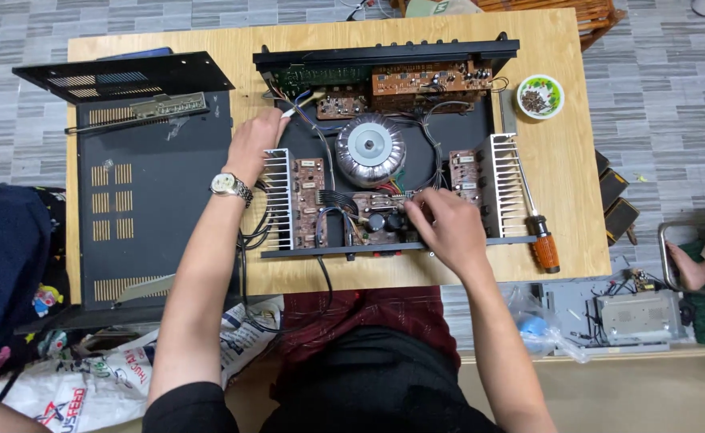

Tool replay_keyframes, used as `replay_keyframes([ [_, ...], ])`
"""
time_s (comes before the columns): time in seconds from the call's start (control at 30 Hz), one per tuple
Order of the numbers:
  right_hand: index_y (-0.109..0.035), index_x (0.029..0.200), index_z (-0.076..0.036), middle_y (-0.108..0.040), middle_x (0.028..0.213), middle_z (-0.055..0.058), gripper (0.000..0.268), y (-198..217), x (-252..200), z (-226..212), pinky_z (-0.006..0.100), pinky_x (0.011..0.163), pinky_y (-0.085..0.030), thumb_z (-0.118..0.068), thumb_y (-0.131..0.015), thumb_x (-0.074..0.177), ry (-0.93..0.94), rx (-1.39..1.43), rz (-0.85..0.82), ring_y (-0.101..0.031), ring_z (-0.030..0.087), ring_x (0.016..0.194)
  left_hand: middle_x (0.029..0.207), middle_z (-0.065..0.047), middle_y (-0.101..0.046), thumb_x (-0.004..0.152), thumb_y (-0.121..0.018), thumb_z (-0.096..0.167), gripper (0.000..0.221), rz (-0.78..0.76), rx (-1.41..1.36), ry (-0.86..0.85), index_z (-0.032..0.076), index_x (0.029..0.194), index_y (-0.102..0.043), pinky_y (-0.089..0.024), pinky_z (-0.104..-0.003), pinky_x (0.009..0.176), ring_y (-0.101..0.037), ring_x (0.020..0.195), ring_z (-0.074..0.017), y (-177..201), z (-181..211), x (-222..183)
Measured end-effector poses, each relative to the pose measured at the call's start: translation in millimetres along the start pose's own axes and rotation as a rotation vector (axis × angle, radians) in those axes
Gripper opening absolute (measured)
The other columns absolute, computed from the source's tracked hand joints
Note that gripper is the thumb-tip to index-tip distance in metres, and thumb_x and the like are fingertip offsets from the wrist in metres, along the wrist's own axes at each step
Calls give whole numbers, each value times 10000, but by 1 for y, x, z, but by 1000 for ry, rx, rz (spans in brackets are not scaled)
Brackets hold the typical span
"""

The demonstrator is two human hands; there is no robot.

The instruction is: Repair and clean the internal components of an electronic amplifier using a brush and screwdriver

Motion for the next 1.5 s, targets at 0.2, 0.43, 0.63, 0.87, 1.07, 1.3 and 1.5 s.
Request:
replay_keyframes([
  [0.2,-672,913,-163,-699,681,63,141,-4,-1,-4,344,658,-571,-271,-662,1003,53,29,-38,-713,249,713,992,-167,-622,1115,-468,264,231,118,131,-150,93,1227,-575,-600,-564,691,-722,831,-454,-13,0,5],
  [0.43,-660,931,-158,-708,690,80,161,-3,3,-9,384,652,-577,-304,-643,997,79,39,-116,-716,274,735,988,-128,-615,1149,-436,346,292,126,202,-78,184,1361,-554,-612,-563,702,-724,766,-451,4,11,-4],
  [0.63,-627,920,-166,-678,646,49,159,-2,6,-16,376,614,-573,-307,-677,974,98,25,-172,-706,269,710,1003,-159,-627,1162,-446,351,284,123,132,-35,214,1382,-561,-593,-632,675,-699,748,-528,4,15,-7],
  [0.87,-617,907,-172,-660,621,20,178,-5,6,-16,359,614,-573,-323,-674,981,99,15,-195,-700,252,706,984,-92,-643,1172,-428,432,276,162,294,-19,289,1353,-579,-617,-557,675,-724,679,-453,8,12,-12],
  [1.07,-626,934,-198,-676,657,8,187,-8,4,-8,357,653,-576,-374,-659,987,5,-29,-199,-711,237,741,934,-104,-683,1160,-446,368,277,196,345,-101,231,1352,-590,-620,-519,628,-730,645,-419,13,16,-15],
  [1.3,-665,980,-161,-702,702,87,166,-9,8,-9,426,687,-572,-327,-665,978,-80,-15,-245,-724,319,775,913,-84,-703,1148,-450,366,285,170,363,-140,209,1321,-613,-610,-485,598,-749,651,-370,18,12,-20],
  [1.5,-672,979,-173,-697,705,57,165,-12,5,-3,404,719,-572,-336,-692,964,-158,-32,-234,-725,292,783,898,-67,-674,1136,-449,355,238,202,286,-188,186,1216,-598,-608,-457,583,-747,654,-353,28,18,-29],
])
Point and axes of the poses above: each hand's wrist, its own x-axis towards the middle knuckle, its own y-axis out of the back of the hand, z = x × y, the point moved 9 cm from there along x, towards the middle knuckle
